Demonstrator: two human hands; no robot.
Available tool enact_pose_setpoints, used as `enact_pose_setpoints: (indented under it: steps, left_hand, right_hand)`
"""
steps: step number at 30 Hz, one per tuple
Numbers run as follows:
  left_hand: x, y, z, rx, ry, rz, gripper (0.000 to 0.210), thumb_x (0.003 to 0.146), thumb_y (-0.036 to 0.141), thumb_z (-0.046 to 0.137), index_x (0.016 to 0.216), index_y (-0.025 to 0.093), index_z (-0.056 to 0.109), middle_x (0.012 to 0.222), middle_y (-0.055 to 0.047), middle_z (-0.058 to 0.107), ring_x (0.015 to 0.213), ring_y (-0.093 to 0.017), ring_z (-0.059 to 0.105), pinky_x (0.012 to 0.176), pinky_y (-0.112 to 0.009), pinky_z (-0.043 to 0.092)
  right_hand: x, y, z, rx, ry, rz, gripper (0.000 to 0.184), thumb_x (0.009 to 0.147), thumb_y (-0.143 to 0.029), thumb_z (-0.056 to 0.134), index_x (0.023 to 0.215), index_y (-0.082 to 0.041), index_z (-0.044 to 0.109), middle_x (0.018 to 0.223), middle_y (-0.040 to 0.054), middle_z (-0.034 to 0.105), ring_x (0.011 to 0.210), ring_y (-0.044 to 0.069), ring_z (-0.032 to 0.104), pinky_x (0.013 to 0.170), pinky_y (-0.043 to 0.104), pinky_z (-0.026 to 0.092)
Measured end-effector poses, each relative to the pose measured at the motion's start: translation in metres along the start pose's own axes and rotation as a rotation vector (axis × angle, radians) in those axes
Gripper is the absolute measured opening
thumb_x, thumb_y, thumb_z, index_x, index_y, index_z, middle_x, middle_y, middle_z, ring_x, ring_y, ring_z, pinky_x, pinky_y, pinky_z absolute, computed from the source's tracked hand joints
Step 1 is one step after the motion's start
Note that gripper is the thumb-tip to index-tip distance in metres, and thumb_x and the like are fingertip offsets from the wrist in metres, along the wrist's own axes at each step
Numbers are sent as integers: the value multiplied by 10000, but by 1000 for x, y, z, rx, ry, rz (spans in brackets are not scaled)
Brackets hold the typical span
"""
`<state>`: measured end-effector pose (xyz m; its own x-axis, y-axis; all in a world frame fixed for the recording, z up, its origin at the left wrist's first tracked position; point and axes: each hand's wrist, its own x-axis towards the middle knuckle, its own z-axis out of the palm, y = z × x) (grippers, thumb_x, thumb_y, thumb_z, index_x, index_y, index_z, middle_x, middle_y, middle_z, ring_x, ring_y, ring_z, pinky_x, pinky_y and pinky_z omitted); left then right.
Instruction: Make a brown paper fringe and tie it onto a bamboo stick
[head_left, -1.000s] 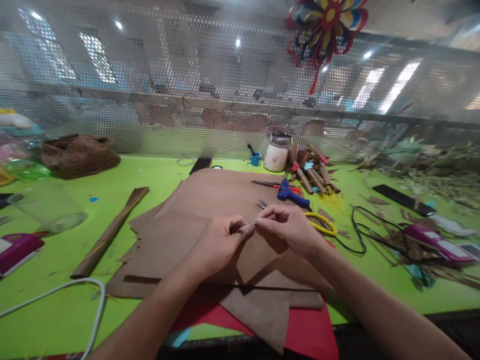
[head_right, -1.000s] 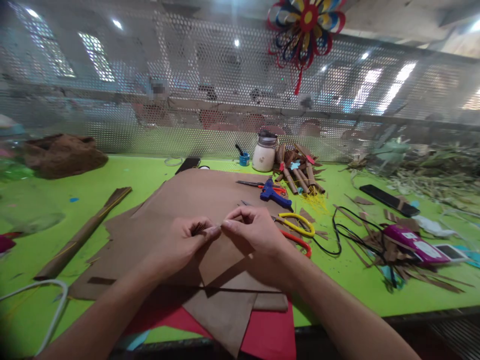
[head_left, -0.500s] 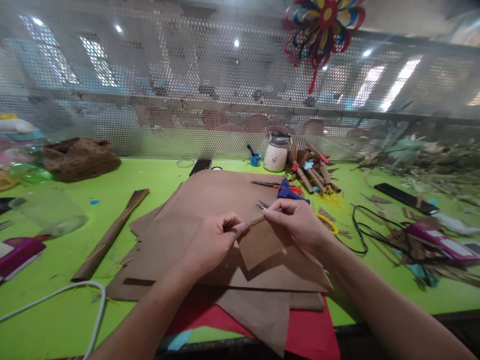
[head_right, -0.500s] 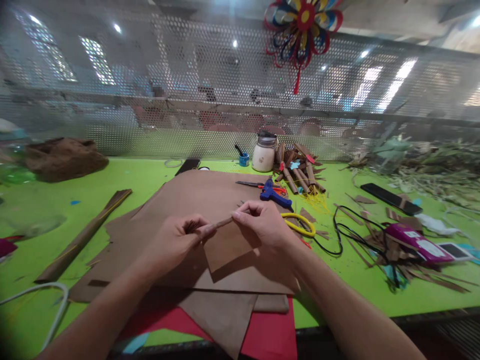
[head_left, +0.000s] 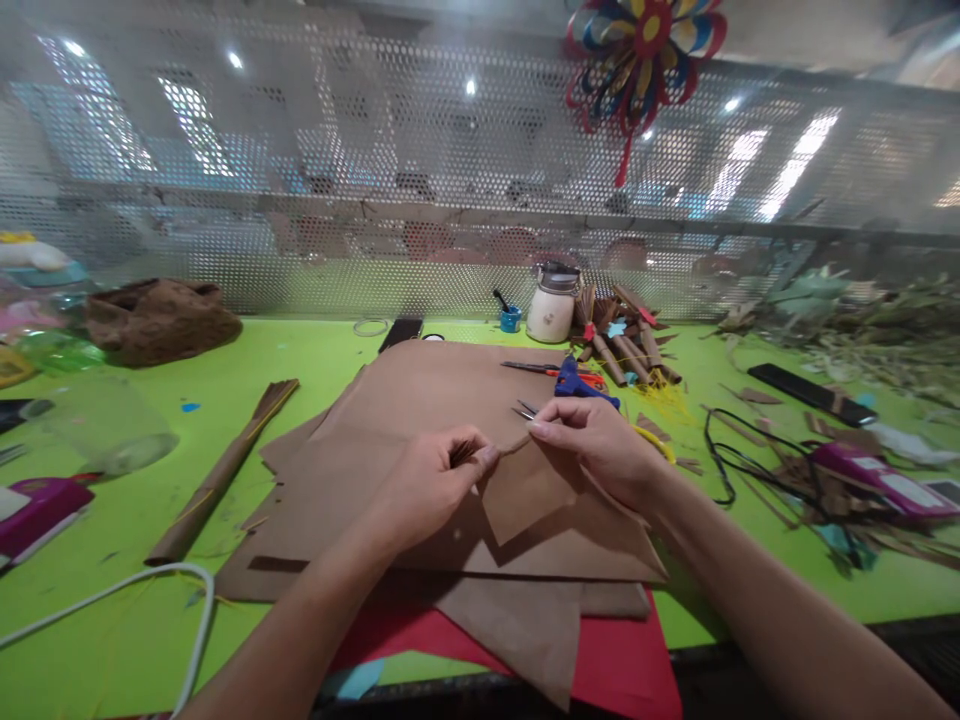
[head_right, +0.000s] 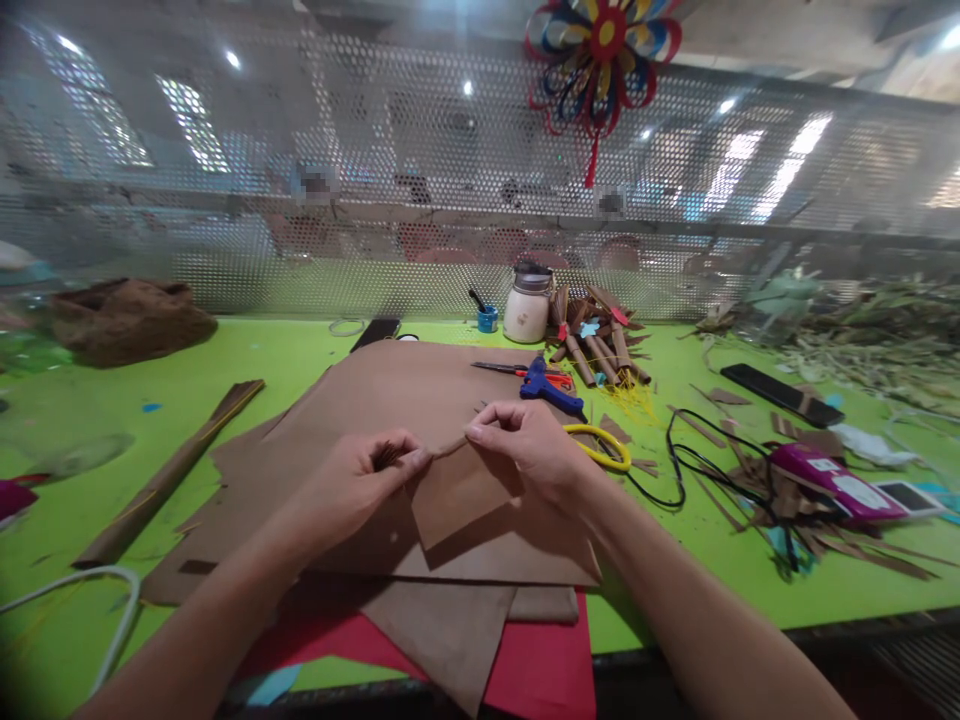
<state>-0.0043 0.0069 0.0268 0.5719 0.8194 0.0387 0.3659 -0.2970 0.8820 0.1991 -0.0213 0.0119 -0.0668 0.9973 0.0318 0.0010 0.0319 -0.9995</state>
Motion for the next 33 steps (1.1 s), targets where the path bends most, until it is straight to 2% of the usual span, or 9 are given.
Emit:
enact_pose_setpoints:
  steps: [3,8,14,19,21,24,33]
  left_hand:
    - [-1,0,4,-28,14,-10,271,801,415,528,789,160,621,686,2,622,621,-125,523,567,-214,388]
    - [-3,-3,8,56,85,9,291,808,418,522,742,158,633,617,21,574,590,-115,490,533,-210,355]
    - [-4,-3,9,82,18,9,304,816,404,514,684,153,623,526,38,503,512,-94,431,487,-204,316]
    - [-4,-3,9,72,-8,27,278,808,400,531,778,162,671,623,6,604,586,-121,515,530,-209,373]
    - [-5,-4,10,68,8,36,263,803,394,542,839,170,674,674,-7,643,617,-133,556,552,-215,400]
    - [-6,-6,10,87,20,39,272,815,396,526,877,173,667,636,-5,633,566,-128,564,520,-211,399]
    - [-7,1,2,160,-49,81,346,867,431,440,690,165,574,563,16,563,542,-107,517,516,-197,356]
  right_hand:
    - [0,1,1,-66,-2,-1,273,697,-397,703,697,-148,591,605,-27,546,539,90,473,515,216,345]
    - [-3,-3,3,-351,-31,-149,193,780,-332,620,725,-148,635,646,-2,579,604,116,513,547,228,373]
    - [-6,-10,4,-591,-161,-352,143,799,-264,612,814,-179,726,741,35,671,700,143,580,611,232,413]
    - [-7,-11,2,-616,-169,-471,178,818,-305,605,771,-182,725,688,33,681,635,132,578,596,237,412]
    - [-7,-12,1,-630,-147,-479,198,818,-315,606,728,-176,715,655,29,667,607,127,565,578,236,403]
    - [-7,-13,0,-647,-127,-457,220,819,-329,600,707,-171,704,638,25,646,592,123,550,560,234,394]
    - [-8,-10,2,-605,-160,-387,228,834,-311,574,702,-153,672,636,19,620,585,112,523,552,227,381]
